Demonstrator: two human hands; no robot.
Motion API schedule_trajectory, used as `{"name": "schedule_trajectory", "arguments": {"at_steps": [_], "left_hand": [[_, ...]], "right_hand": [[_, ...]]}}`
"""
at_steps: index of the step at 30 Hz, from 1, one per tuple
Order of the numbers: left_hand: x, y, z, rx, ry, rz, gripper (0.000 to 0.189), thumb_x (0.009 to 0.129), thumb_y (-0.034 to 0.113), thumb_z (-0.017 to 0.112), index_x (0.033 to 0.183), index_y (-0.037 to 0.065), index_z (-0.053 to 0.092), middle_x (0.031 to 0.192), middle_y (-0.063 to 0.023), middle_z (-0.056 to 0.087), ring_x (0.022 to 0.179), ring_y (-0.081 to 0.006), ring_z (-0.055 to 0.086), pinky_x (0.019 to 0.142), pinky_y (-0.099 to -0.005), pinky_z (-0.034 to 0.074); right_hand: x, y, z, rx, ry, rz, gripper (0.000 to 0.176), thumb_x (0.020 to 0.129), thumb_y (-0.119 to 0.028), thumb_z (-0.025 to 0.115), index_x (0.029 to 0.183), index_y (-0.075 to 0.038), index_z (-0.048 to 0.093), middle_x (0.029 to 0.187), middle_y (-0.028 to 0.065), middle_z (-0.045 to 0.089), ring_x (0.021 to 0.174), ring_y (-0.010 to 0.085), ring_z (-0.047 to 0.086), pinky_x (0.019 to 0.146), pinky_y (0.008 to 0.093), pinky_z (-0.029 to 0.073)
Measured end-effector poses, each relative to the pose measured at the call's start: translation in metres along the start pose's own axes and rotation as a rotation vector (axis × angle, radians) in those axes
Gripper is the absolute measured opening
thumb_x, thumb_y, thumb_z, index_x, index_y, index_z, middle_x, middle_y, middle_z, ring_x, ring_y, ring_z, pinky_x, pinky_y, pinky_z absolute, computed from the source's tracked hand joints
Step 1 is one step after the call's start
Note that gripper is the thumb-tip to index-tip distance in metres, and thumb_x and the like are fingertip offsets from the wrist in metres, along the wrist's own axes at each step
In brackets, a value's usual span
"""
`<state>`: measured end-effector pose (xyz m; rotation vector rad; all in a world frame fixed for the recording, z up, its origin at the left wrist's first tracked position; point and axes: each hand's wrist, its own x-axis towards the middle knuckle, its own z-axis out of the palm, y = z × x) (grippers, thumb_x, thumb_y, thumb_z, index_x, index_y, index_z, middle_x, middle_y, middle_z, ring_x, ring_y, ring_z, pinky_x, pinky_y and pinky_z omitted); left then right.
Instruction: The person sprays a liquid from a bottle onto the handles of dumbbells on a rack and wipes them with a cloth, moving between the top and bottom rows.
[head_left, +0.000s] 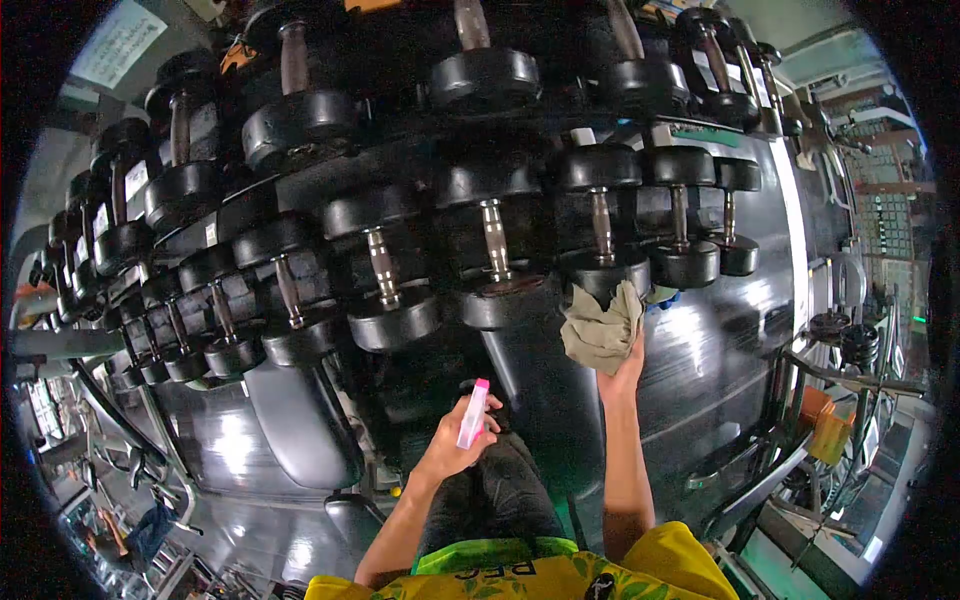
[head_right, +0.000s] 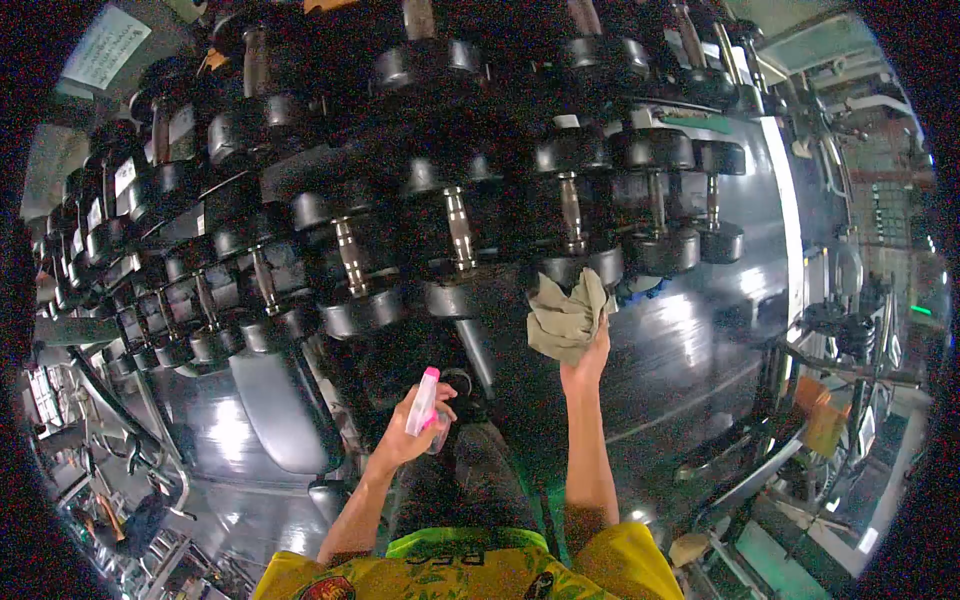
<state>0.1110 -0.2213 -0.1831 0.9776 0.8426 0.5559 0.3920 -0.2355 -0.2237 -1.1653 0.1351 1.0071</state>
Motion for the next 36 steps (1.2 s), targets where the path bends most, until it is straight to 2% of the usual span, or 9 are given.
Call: {"name": "schedule_trajectory", "arguments": {"at_steps": [3, 9, 12, 20, 27, 29, 33, 35, 36], "left_hand": [[-0.001, -0.016, 0.004, 0.045, -0.073, 0.000, 0.043, 0.081, 0.001, 0.058, 0.121, 0.000, 0.041, 0.105, -0.0096, 0.054, 0.072, -0.0123, 0.057, 0.063, -0.0265, 0.049], [0.002, -0.021, 0.034, 0.157, 0.198, 0.019, 0.028, 0.077, 0.003, 0.064, 0.104, 0.001, 0.053, 0.086, -0.0072, 0.060, 0.062, -0.0132, 0.058, 0.059, -0.0278, 0.048], [0.007, -0.020, 0.051, 0.320, 0.409, 0.013, 0.016, 0.077, 0.006, 0.067, 0.082, 0.002, 0.052, 0.067, -0.0095, 0.056, 0.056, -0.0187, 0.056, 0.054, -0.0299, 0.045], [0.002, -0.034, 0.065, 0.391, 0.449, 0.001, 0.019, 0.079, 0.013, 0.067, 0.081, 0.003, 0.051, 0.065, -0.0110, 0.056, 0.057, -0.0218, 0.058, 0.054, -0.0327, 0.045], [0.000, -0.031, 0.073, 0.353, 0.422, 0.017, 0.019, 0.081, 0.016, 0.066, 0.083, 0.003, 0.052, 0.065, -0.0118, 0.057, 0.059, -0.0230, 0.060, 0.057, -0.0325, 0.047], [0.003, -0.028, 0.075, 0.334, 0.414, 0.016, 0.020, 0.081, 0.018, 0.066, 0.084, 0.003, 0.053, 0.065, -0.0106, 0.057, 0.059, -0.0202, 0.059, 0.057, -0.0317, 0.046], [0.004, -0.026, 0.072, 0.266, 0.387, 0.017, 0.020, 0.082, 0.019, 0.066, 0.084, 0.004, 0.053, 0.065, -0.0068, 0.055, 0.058, -0.0127, 0.054, 0.056, -0.0297, 0.046], [0.004, -0.025, 0.069, 0.222, 0.362, -0.045, 0.019, 0.082, 0.017, 0.065, 0.084, 0.003, 0.053, 0.064, -0.0064, 0.055, 0.059, -0.0113, 0.054, 0.056, -0.0286, 0.045], [0.003, -0.025, 0.066, 0.221, 0.358, -0.049, 0.019, 0.082, 0.017, 0.065, 0.084, 0.003, 0.053, 0.064, -0.0064, 0.055, 0.059, -0.0113, 0.054, 0.056, -0.0286, 0.045]], "right_hand": [[-0.009, -0.002, -0.016, 0.006, -0.011, -0.008, 0.045, 0.096, -0.037, 0.036, 0.130, -0.009, 0.041, 0.129, 0.0074, 0.047, 0.118, 0.0252, 0.046, 0.100, 0.0427, 0.038], [-0.027, -0.006, -0.047, 0.032, -0.031, -0.023, 0.045, 0.096, -0.037, 0.036, 0.131, -0.009, 0.040, 0.129, 0.0082, 0.047, 0.118, 0.0267, 0.047, 0.099, 0.0440, 0.038], [-0.039, -0.011, -0.063, 0.056, -0.007, -0.011, 0.045, 0.096, -0.035, 0.036, 0.131, -0.007, 0.040, 0.125, 0.0089, 0.049, 0.115, 0.0275, 0.049, 0.098, 0.0445, 0.040], [-0.054, -0.011, -0.111, 0.127, -0.016, 0.013, 0.045, 0.096, -0.037, 0.036, 0.133, -0.011, 0.039, 0.125, 0.0078, 0.049, 0.114, 0.0259, 0.050, 0.097, 0.0431, 0.041], [-0.059, -0.006, -0.079, 0.159, -0.075, 0.081, 0.045, 0.094, -0.031, 0.044, 0.133, -0.010, 0.038, 0.124, 0.0065, 0.050, 0.112, 0.0233, 0.052, 0.094, 0.0387, 0.044], [-0.049, 0.000, -0.046, -0.208, 0.098, 0.012, 0.046, 0.091, -0.023, 0.053, 0.132, -0.007, 0.038, 0.123, 0.0070, 0.051, 0.109, 0.0216, 0.053, 0.091, 0.0350, 0.045], [0.000, 0.039, 0.006, -0.652, -0.297, -0.465, 0.039, 0.087, -0.013, 0.057, 0.125, -0.009, 0.047, 0.121, 0.0097, 0.053, 0.105, 0.0255, 0.055, 0.091, 0.0383, 0.045], [0.041, 0.081, 0.018, -1.200, -0.457, -1.219, 0.040, 0.079, -0.009, 0.062, 0.117, -0.013, 0.055, 0.121, 0.0093, 0.054, 0.112, 0.0287, 0.051, 0.097, 0.0434, 0.039], [0.031, 0.077, 0.043, -1.343, -0.654, -1.294, 0.036, 0.076, -0.011, 0.062, 0.111, -0.014, 0.058, 0.119, 0.0086, 0.055, 0.116, 0.0288, 0.048, 0.101, 0.0449, 0.034]]}}
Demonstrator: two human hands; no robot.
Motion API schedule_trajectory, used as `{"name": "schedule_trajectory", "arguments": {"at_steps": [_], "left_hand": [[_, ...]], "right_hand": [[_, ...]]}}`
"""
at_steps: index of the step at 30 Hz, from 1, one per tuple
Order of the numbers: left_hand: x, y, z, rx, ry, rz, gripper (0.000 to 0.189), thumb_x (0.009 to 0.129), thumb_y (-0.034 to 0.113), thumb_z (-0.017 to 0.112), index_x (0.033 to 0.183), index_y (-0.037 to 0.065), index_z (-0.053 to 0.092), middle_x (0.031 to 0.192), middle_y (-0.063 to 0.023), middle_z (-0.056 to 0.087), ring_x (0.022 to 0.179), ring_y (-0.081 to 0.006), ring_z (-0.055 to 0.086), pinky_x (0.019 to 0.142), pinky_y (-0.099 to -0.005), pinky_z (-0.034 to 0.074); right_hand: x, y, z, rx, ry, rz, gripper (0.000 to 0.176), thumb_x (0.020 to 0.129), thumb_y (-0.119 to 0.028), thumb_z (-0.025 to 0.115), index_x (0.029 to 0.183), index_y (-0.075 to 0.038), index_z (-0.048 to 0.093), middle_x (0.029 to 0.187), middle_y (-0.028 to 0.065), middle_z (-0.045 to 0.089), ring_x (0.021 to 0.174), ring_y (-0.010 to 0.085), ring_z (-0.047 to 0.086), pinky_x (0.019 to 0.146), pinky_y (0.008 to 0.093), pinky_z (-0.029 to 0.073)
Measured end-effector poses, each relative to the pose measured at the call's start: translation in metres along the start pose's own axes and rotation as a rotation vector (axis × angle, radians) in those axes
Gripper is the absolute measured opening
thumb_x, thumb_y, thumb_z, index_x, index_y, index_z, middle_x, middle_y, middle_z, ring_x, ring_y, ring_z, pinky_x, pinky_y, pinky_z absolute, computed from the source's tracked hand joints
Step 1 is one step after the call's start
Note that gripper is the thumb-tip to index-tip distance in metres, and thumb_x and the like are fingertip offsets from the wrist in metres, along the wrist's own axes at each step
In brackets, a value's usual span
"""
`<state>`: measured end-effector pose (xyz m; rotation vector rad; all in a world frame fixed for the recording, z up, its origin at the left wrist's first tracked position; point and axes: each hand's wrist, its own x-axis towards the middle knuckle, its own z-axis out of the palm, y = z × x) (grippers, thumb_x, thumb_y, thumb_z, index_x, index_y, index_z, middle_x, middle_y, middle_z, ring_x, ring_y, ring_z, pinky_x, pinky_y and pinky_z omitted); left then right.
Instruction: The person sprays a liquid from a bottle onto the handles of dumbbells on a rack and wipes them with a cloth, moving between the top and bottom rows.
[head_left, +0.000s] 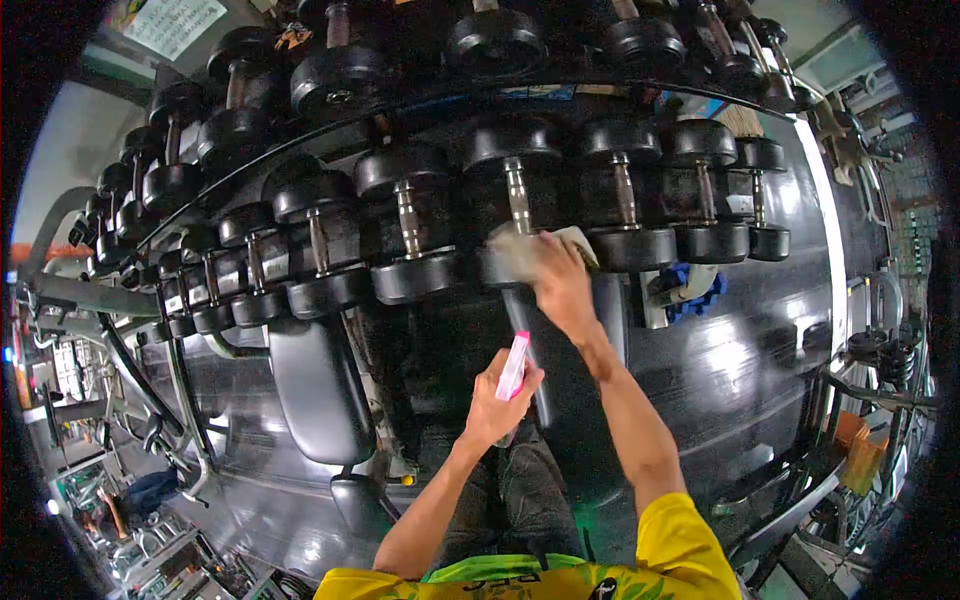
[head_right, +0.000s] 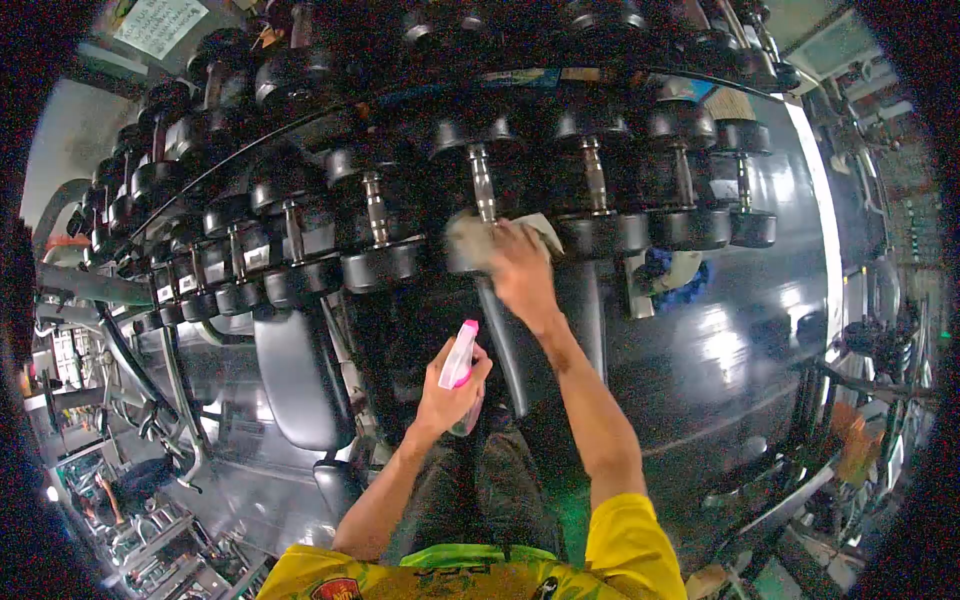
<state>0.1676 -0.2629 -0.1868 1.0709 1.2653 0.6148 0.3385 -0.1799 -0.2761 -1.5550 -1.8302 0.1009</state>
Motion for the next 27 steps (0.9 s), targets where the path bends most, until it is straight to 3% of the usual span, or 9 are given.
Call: {"name": "schedule_trajectory", "arguments": {"at_steps": [5, 8, 13, 15, 17, 21, 23, 25, 27], "left_hand": [[-0.006, -0.014, -0.017, -0.036, -0.023, -0.048, 0.015, 0.080, 0.010, 0.065, 0.085, 0.003, 0.053, 0.064, -0.0061, 0.054, 0.057, -0.0111, 0.053, 0.054, -0.0285, 0.044], [-0.002, -0.032, -0.023, -0.074, -0.017, -0.070, 0.014, 0.079, 0.006, 0.065, 0.085, 0.002, 0.053, 0.065, -0.0069, 0.055, 0.057, -0.0127, 0.053, 0.054, -0.0291, 0.044], [0.007, -0.031, -0.027, -0.025, -0.030, -0.057, 0.012, 0.079, 0.006, 0.063, 0.085, 0.002, 0.053, 0.066, -0.0076, 0.055, 0.055, -0.0151, 0.054, 0.053, -0.0299, 0.044], [0.010, -0.028, -0.029, -0.021, -0.049, -0.058, 0.012, 0.079, 0.007, 0.062, 0.085, 0.002, 0.053, 0.066, -0.0078, 0.055, 0.054, -0.0152, 0.055, 0.051, -0.0300, 0.044], [0.012, -0.028, -0.032, 0.015, -0.069, 0.050, 0.012, 0.079, 0.006, 0.062, 0.085, 0.002, 0.053, 0.066, -0.0073, 0.056, 0.053, -0.0148, 0.055, 0.050, -0.0292, 0.044], [0.012, -0.018, -0.037, 0.020, -0.080, -0.046, 0.012, 0.079, 0.007, 0.063, 0.085, 0.003, 0.053, 0.066, -0.0062, 0.057, 0.054, -0.0136, 0.056, 0.051, -0.0284, 0.045], [0.012, -0.012, -0.039, -0.027, -0.080, -0.095, 0.013, 0.079, 0.007, 0.063, 0.086, 0.003, 0.053, 0.066, -0.0055, 0.057, 0.053, -0.0126, 0.056, 0.051, -0.0278, 0.045], [0.012, -0.014, -0.044, 0.017, -0.086, -0.070, 0.013, 0.079, 0.008, 0.064, 0.087, 0.003, 0.053, 0.065, -0.0048, 0.057, 0.053, -0.0115, 0.056, 0.050, -0.0271, 0.045], [0.014, -0.015, -0.047, 0.056, -0.091, -0.043, 0.014, 0.080, 0.008, 0.064, 0.087, 0.003, 0.053, 0.065, -0.0042, 0.057, 0.052, -0.0104, 0.055, 0.050, -0.0264, 0.045]], "right_hand": [[0.035, -0.038, 0.039, -0.123, -0.304, -0.376, 0.024, 0.074, -0.011, 0.058, 0.097, -0.015, 0.063, 0.113, 0.0023, 0.057, 0.122, 0.0240, 0.043, 0.106, 0.0435, 0.028], [0.029, -0.048, 0.072, -0.530, -0.642, -0.607, 0.020, 0.080, -0.018, 0.052, 0.093, -0.014, 0.067, 0.111, 0.0023, 0.056, 0.123, 0.0226, 0.041, 0.107, 0.0463, 0.023], [0.033, -0.046, 0.069, -0.644, -0.747, -0.682, 0.021, 0.083, -0.025, 0.050, 0.091, -0.015, 0.067, 0.114, 0.0019, 0.056, 0.123, 0.0234, 0.041, 0.108, 0.0456, 0.021], [0.031, -0.034, 0.054, -0.433, -0.612, -0.707, 0.022, 0.081, -0.026, 0.051, 0.097, -0.017, 0.064, 0.119, 0.0008, 0.054, 0.122, 0.0228, 0.041, 0.109, 0.0430, 0.022], [0.036, -0.026, 0.019, -0.217, -0.496, -0.590, 0.023, 0.078, -0.020, 0.054, 0.099, -0.020, 0.062, 0.126, 0.0018, 0.051, 0.122, 0.0231, 0.043, 0.107, 0.0390, 0.029], [-0.005, 0.026, -0.001, 0.193, -0.224, -0.158, 0.038, 0.072, 0.001, 0.057, 0.106, -0.015, 0.062, 0.128, 0.0121, 0.049, 0.117, 0.0298, 0.048, 0.098, 0.0404, 0.040], [-0.030, 0.042, 0.008, -0.029, -0.097, 0.255, 0.041, 0.075, 0.007, 0.050, 0.112, -0.008, 0.057, 0.122, 0.0184, 0.051, 0.109, 0.0365, 0.051, 0.090, 0.0416, 0.043], [-0.031, 0.047, 0.010, 0.160, 0.028, 0.567, 0.036, 0.081, 0.005, 0.047, 0.116, -0.002, 0.051, 0.115, 0.0209, 0.052, 0.101, 0.0406, 0.052, 0.084, 0.0419, 0.044], [-0.034, 0.051, 0.022, 0.142, 0.063, 0.544, 0.033, 0.085, 0.003, 0.046, 0.118, 0.001, 0.048, 0.113, 0.0205, 0.052, 0.097, 0.0397, 0.053, 0.080, 0.0412, 0.043]]}}
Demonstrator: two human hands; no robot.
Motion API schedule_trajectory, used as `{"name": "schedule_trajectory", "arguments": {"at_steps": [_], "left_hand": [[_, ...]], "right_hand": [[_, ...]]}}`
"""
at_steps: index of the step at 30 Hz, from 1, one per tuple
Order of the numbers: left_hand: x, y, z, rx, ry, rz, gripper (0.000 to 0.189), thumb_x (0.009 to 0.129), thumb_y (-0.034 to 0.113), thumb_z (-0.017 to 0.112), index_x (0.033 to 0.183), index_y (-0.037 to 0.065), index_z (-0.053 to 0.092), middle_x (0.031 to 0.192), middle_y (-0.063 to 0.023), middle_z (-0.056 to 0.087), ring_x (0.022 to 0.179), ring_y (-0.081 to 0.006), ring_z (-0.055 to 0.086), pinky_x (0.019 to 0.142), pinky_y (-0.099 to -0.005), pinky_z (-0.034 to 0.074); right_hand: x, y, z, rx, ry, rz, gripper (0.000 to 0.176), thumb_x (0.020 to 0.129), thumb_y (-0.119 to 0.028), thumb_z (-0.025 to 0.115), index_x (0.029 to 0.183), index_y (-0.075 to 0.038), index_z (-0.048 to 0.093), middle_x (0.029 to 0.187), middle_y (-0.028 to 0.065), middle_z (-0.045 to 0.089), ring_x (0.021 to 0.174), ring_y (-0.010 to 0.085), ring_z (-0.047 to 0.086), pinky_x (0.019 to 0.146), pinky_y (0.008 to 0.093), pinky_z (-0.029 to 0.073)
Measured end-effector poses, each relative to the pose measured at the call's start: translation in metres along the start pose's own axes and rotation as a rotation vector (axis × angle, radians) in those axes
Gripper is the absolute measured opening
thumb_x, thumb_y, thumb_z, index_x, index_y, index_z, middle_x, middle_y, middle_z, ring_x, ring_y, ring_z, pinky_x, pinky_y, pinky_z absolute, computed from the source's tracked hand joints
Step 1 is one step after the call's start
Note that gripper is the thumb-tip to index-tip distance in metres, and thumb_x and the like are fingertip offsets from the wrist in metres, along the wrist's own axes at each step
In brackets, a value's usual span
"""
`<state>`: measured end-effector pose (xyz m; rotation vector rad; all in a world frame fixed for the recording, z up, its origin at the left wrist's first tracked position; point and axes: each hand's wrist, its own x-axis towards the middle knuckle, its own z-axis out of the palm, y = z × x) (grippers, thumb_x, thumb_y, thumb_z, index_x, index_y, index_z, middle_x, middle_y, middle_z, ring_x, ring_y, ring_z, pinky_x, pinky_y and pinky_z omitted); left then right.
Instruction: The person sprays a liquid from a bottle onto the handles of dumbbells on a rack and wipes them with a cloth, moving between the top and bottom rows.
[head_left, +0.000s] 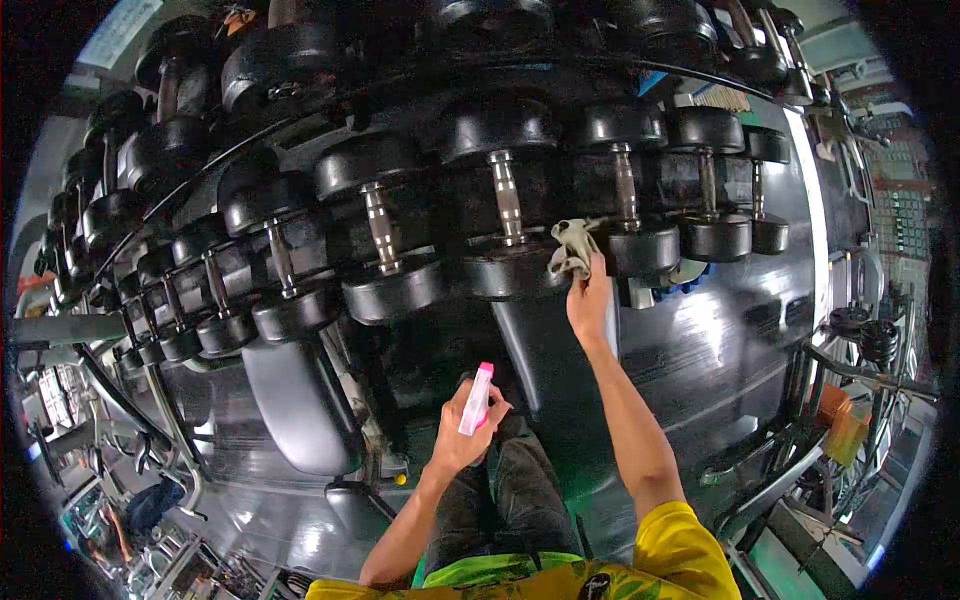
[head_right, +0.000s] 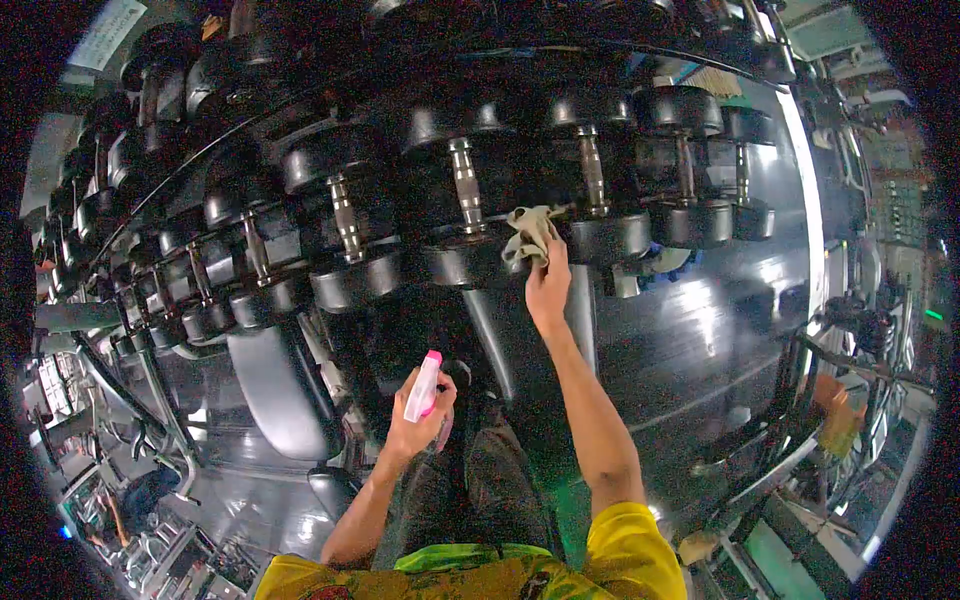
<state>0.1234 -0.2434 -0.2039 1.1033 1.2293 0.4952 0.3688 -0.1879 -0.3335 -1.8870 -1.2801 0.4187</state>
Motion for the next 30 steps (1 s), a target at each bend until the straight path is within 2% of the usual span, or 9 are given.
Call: {"name": "schedule_trajectory", "arguments": {"at_steps": [2, 4, 7, 11, 15, 17, 20, 26, 30], "left_hand": [[-0.001, -0.002, -0.002, 0.003, 0.000, -0.032, 0.012, 0.081, 0.007, 0.062, 0.087, 0.003, 0.053, 0.064, -0.0023, 0.056, 0.052, -0.0089, 0.054, 0.049, -0.0250, 0.044], [-0.001, -0.003, -0.002, -0.060, 0.023, -0.032, 0.011, 0.081, 0.007, 0.061, 0.087, 0.003, 0.053, 0.064, -0.0014, 0.055, 0.052, -0.0080, 0.053, 0.049, -0.0243, 0.043], [-0.002, -0.004, -0.005, -0.101, 0.049, -0.025, 0.010, 0.081, 0.005, 0.060, 0.086, 0.003, 0.052, 0.063, -0.0005, 0.054, 0.052, -0.0066, 0.052, 0.048, -0.0231, 0.042], [-0.001, -0.002, -0.007, -0.100, 0.048, 0.014, 0.009, 0.080, 0.002, 0.059, 0.085, 0.003, 0.051, 0.062, -0.0014, 0.052, 0.051, -0.0054, 0.049, 0.046, -0.0221, 0.039], [0.001, 0.005, -0.009, -0.141, 0.043, -0.014, 0.009, 0.081, 0.001, 0.059, 0.086, 0.002, 0.051, 0.062, -0.0023, 0.053, 0.052, -0.0062, 0.050, 0.047, -0.0222, 0.040], [0.002, 0.004, -0.008, -0.182, 0.053, -0.041, 0.010, 0.081, 0.002, 0.059, 0.087, 0.002, 0.051, 0.062, -0.0023, 0.053, 0.052, -0.0064, 0.051, 0.048, -0.0222, 0.041], [0.002, -0.004, -0.012, -0.125, 0.026, -0.016, 0.010, 0.082, 0.002, 0.059, 0.088, 0.002, 0.051, 0.064, -0.0022, 0.054, 0.053, -0.0066, 0.052, 0.049, -0.0219, 0.041], [0.001, -0.011, -0.018, -0.142, -0.023, -0.058, 0.016, 0.079, -0.007, 0.050, 0.094, 0.000, 0.050, 0.084, -0.0061, 0.056, 0.061, -0.0083, 0.054, 0.055, -0.0229, 0.044], [0.000, -0.011, -0.017, -0.100, -0.027, -0.026, 0.011, 0.082, -0.001, 0.055, 0.091, 0.001, 0.050, 0.075, -0.0044, 0.056, 0.058, -0.0072, 0.054, 0.053, -0.0225, 0.043]], "right_hand": [[0.002, -0.023, 0.002, 0.099, 0.073, 0.113, 0.034, 0.085, 0.004, 0.045, 0.119, 0.000, 0.047, 0.118, 0.0205, 0.051, 0.105, 0.0378, 0.052, 0.084, 0.0374, 0.042], [0.002, -0.054, 0.003, -0.004, 0.113, -0.075, 0.044, 0.072, 0.013, 0.048, 0.112, -0.004, 0.054, 0.126, 0.0193, 0.047, 0.118, 0.0383, 0.044, 0.097, 0.0401, 0.039], [0.011, -0.095, 0.006, -0.250, -0.190, -0.511, 0.025, 0.070, -0.005, 0.060, 0.092, -0.016, 0.063, 0.117, 0.0008, 0.054, 0.115, 0.0261, 0.048, 0.099, 0.0526, 0.031], [-0.002, -0.121, 0.060, -0.608, -0.645, -0.774, 0.019, 0.077, -0.018, 0.058, 0.094, -0.017, 0.065, 0.114, 0.0005, 0.056, 0.124, 0.0220, 0.039, 0.110, 0.0501, 0.018], [0.003, -0.114, 0.053, -0.671, -0.627, -0.829, 0.021, 0.078, -0.022, 0.056, 0.097, -0.018, 0.064, 0.118, 0.0003, 0.054, 0.125, 0.0215, 0.039, 0.110, 0.0475, 0.019], [0.007, -0.104, 0.023, -0.408, -0.429, -0.862, 0.019, 0.076, -0.021, 0.058, 0.094, -0.020, 0.064, 0.119, 0.0001, 0.054, 0.124, 0.0214, 0.040, 0.107, 0.0451, 0.028], [0.005, -0.070, -0.006, -0.265, -0.233, -0.661, 0.025, 0.070, -0.008, 0.062, 0.088, -0.024, 0.065, 0.115, 0.0007, 0.056, 0.119, 0.0235, 0.045, 0.095, 0.0364, 0.045], [0.000, -0.032, -0.010, -0.108, 0.064, 0.131, 0.043, 0.076, 0.011, 0.048, 0.115, -0.005, 0.055, 0.115, 0.0170, 0.055, 0.105, 0.0376, 0.053, 0.087, 0.0394, 0.045], [0.002, -0.049, -0.005, 0.028, 0.065, 0.352, 0.044, 0.077, 0.010, 0.048, 0.120, -0.001, 0.050, 0.118, 0.0209, 0.054, 0.108, 0.0394, 0.052, 0.088, 0.0392, 0.044]]}}
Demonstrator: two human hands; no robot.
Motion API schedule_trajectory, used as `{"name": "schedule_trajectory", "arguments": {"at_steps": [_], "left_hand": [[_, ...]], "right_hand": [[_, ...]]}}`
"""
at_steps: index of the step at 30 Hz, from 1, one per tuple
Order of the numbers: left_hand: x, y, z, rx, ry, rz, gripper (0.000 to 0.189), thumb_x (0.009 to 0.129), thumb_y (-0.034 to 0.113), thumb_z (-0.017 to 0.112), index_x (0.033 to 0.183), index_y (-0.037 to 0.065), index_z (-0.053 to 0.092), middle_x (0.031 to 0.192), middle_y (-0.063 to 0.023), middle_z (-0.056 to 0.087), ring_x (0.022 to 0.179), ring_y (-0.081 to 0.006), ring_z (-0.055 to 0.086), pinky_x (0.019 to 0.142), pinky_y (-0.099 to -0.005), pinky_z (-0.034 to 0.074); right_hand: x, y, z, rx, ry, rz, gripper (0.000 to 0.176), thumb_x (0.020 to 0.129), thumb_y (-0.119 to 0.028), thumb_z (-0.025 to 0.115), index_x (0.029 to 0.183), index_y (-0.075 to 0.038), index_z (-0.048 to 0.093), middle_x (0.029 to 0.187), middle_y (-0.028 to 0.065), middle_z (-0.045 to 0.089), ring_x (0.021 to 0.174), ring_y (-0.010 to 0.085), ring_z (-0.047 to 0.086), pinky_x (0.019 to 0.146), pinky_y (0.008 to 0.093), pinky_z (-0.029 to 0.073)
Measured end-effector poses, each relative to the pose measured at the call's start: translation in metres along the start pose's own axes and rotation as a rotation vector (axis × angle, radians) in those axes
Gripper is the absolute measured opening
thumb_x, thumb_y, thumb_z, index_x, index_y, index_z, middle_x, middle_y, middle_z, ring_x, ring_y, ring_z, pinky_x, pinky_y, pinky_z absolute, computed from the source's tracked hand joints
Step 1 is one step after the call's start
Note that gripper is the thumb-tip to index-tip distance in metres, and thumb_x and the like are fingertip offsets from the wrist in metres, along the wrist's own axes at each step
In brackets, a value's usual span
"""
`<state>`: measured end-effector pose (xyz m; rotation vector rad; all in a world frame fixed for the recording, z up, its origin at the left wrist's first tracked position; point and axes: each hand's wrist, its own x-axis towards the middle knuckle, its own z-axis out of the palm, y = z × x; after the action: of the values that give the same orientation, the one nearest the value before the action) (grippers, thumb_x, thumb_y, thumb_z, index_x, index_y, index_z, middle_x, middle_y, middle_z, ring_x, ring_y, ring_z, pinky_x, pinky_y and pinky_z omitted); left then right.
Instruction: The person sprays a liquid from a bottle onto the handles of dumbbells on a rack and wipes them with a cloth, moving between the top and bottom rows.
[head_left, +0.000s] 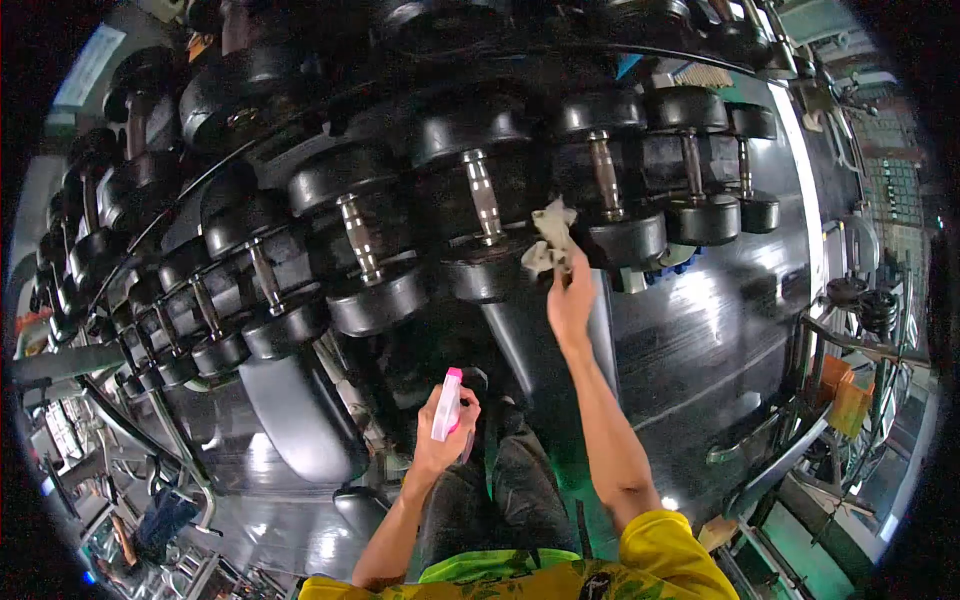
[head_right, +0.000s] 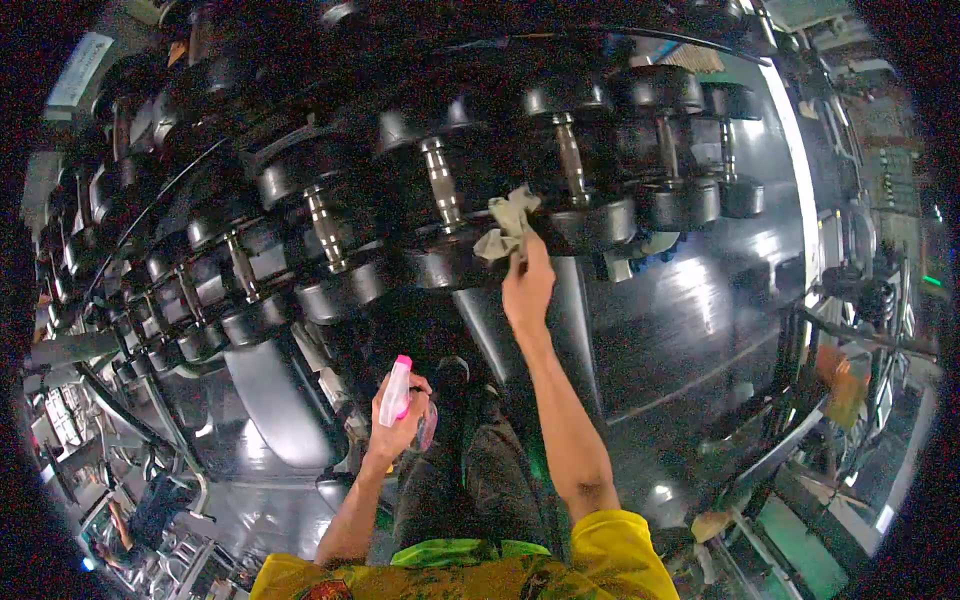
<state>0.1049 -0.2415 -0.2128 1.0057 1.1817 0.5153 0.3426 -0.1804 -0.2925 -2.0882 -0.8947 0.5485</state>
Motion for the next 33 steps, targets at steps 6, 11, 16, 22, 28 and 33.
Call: {"name": "schedule_trajectory", "arguments": {"at_steps": [6, 11, 16, 22, 28, 33], "left_hand": [[0.000, 0.007, 0.008, -0.046, -0.047, 0.030, 0.011, 0.085, 0.002, 0.058, 0.092, 0.001, 0.050, 0.077, -0.0047, 0.056, 0.059, -0.0075, 0.054, 0.053, -0.0235, 0.045], [-0.006, 0.000, 0.007, -0.002, -0.061, 0.020, 0.012, 0.084, 0.001, 0.057, 0.093, 0.001, 0.050, 0.081, -0.0055, 0.057, 0.061, -0.0076, 0.054, 0.057, -0.0234, 0.045], [-0.009, -0.015, 0.002, 0.018, -0.069, -0.022, 0.014, 0.081, -0.001, 0.057, 0.094, 0.001, 0.050, 0.083, -0.0062, 0.058, 0.061, -0.0071, 0.053, 0.058, -0.0226, 0.045], [-0.007, -0.024, -0.003, 0.141, -0.081, 0.017, 0.015, 0.079, -0.006, 0.054, 0.092, 0.000, 0.051, 0.083, -0.0063, 0.059, 0.060, -0.0067, 0.054, 0.057, -0.0225, 0.044], [-0.007, -0.013, 0.005, 0.110, -0.100, -0.048, 0.017, 0.081, -0.006, 0.053, 0.096, 0.001, 0.049, 0.084, -0.0087, 0.058, 0.060, -0.0096, 0.056, 0.056, -0.0232, 0.045], [-0.005, -0.007, 0.001, 0.202, -0.157, 0.052, 0.014, 0.082, -0.006, 0.053, 0.095, 0.000, 0.049, 0.087, -0.0097, 0.057, 0.061, -0.0110, 0.056, 0.060, -0.0258, 0.047]], "right_hand": [[-0.072, 0.029, 0.014, 0.168, -0.022, -0.456, 0.050, 0.059, 0.014, 0.045, 0.104, -0.005, 0.059, 0.123, 0.0165, 0.051, 0.123, 0.0369, 0.040, 0.102, 0.0419, 0.034], [-0.087, 0.094, 0.060, 0.904, 0.085, 0.615, 0.028, 0.093, -0.010, 0.042, 0.120, -0.004, 0.046, 0.110, 0.0088, 0.057, 0.090, 0.0164, 0.056, 0.080, 0.0352, 0.047], [-0.015, 0.146, 0.123, 1.667, 0.122, 0.968, 0.036, 0.097, -0.026, 0.041, 0.133, -0.026, 0.038, 0.109, 0.0013, 0.057, 0.080, 0.0164, 0.058, 0.058, 0.0287, 0.048], [-0.004, 0.077, 0.088, 1.768, 0.069, 0.867, 0.035, 0.097, -0.024, 0.040, 0.132, -0.027, 0.038, 0.118, 0.0049, 0.054, 0.083, 0.0187, 0.060, 0.057, 0.0289, 0.048], [-0.067, 0.012, 0.049, 1.398, 0.273, 0.653, 0.025, 0.096, -0.016, 0.044, 0.118, -0.005, 0.046, 0.096, 0.0036, 0.056, 0.091, 0.0133, 0.054, 0.079, 0.0282, 0.045], [-0.112, 0.028, 0.051, 1.252, -0.089, 0.696, 0.030, 0.095, -0.015, 0.045, 0.124, -0.006, 0.044, 0.105, 0.0037, 0.056, 0.095, 0.0139, 0.054, 0.083, 0.0294, 0.046]]}}
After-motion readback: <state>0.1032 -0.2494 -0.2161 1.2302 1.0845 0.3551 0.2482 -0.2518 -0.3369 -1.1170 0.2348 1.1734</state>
